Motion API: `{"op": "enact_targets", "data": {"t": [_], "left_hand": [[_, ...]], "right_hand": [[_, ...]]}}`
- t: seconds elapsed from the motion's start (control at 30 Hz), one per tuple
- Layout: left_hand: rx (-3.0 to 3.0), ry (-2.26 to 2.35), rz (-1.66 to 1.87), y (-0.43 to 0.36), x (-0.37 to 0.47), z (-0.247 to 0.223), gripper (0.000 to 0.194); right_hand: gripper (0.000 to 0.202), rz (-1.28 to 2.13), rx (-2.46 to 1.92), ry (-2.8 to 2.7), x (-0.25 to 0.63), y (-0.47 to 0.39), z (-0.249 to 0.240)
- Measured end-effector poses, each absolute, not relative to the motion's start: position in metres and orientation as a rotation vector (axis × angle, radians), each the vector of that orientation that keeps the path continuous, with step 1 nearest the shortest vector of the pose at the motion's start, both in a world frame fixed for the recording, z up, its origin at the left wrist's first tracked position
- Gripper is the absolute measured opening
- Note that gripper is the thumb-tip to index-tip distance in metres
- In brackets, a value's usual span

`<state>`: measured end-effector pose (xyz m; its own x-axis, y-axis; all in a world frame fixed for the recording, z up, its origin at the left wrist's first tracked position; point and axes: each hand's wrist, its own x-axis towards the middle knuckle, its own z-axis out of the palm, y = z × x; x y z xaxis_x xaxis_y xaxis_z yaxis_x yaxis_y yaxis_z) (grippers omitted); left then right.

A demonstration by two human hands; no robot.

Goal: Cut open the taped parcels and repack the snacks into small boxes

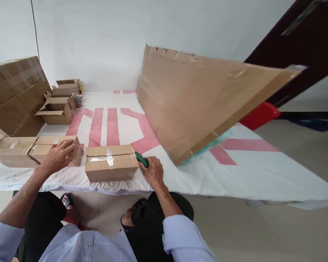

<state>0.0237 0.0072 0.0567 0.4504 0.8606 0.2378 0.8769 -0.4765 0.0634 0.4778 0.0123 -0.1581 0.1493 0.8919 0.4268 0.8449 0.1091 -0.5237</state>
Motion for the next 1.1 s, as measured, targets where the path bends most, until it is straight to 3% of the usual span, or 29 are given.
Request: {"op": "enact_targets", "data": {"t": [0.2,0.4,0.5,0.63,0.9,1.1], "left_hand": [[-2.519,-1.708,-0.603,-0.013,0.008,0.054,0.024],[-2.873,-1.833,-1.374,-0.022,0.053,0.018,0.038],[-2.900,-1.984,-1.802,-0.012,0.071,-0.004,0.051],[-2.817,-2.002,-2.259,-0.010,0.072,-0.010,0.057],[-2.622,-2.158,-2.265,-0.036,0.043,0.003,0.053],[-2.564,-2.228,-2.367,-0.031,0.046,-0.002,0.046]], "right_hand": [[0.027,0.171,-1.663,-1.573,0.477,0.012,-0.156],[0.053,0.641,-1.483,-1.171,0.456,0.007,-0.133],[0.055,0.828,-1.361,-1.085,0.434,0.002,-0.117],[0.052,0.809,-1.330,-1.070,0.403,-0.012,-0.105],[0.054,0.931,-1.266,-1.088,0.378,-0.030,-0.093],[0.052,0.930,-1.273,-1.376,0.414,-0.015,-0.022]]}}
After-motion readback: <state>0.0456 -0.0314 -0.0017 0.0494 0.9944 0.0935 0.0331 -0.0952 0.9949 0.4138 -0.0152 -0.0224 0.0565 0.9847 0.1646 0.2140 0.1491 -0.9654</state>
